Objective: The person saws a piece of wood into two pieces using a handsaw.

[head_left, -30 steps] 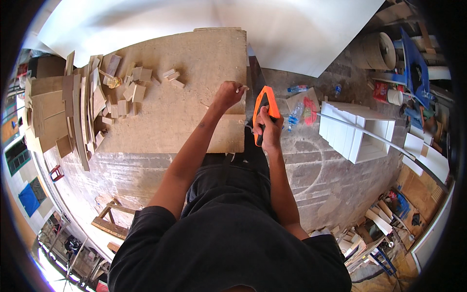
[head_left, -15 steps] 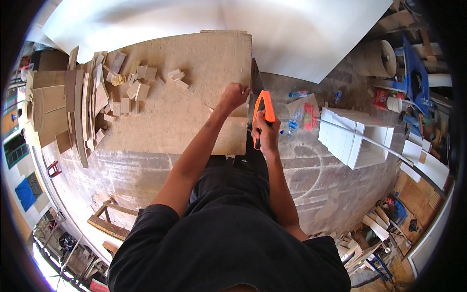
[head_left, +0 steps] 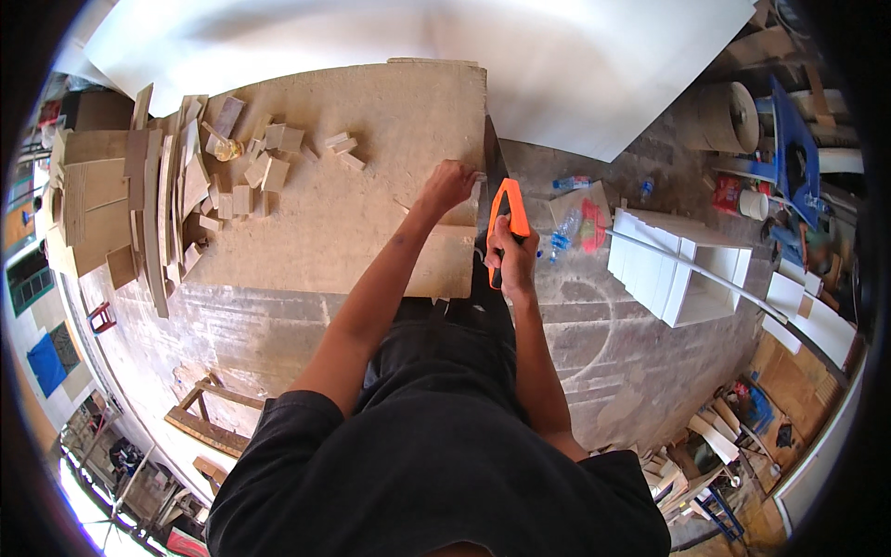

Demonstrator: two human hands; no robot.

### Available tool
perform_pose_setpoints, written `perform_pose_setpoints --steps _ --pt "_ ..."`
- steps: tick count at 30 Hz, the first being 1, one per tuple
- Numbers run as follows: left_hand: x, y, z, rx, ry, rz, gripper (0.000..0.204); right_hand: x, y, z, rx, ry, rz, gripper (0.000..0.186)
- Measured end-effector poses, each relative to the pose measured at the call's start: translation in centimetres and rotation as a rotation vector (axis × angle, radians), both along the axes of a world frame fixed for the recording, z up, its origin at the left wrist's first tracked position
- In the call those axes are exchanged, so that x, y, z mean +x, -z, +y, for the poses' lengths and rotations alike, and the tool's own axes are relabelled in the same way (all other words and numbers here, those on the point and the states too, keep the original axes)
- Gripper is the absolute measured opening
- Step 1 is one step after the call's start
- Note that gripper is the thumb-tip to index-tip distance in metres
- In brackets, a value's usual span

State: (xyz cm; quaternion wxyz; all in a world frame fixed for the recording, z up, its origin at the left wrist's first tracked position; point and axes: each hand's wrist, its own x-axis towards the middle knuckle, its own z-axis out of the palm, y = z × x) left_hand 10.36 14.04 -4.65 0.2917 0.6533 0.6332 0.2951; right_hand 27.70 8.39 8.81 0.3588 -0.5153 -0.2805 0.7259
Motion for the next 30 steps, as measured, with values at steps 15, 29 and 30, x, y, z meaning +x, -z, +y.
perform_pose_setpoints --steps 15,29,30 --pt "-0.3 0.7 0.1 -0.009 0.04 -0.01 0.014 0.1 -0.6 1.6 -0.006 -0.041 0.0 0.027" --pt "-0.7 1.2 0.1 0.017 0.061 -0.038 0.016 -0.4 -0.5 4.2 -0.153 -0.076 0.075 0.026" --pt "-0.7 0.9 -0.3 0.02 0.076 -0.033 0.017 -0.3 -0.8 4.3 -0.177 -0.071 0.102 0.026"
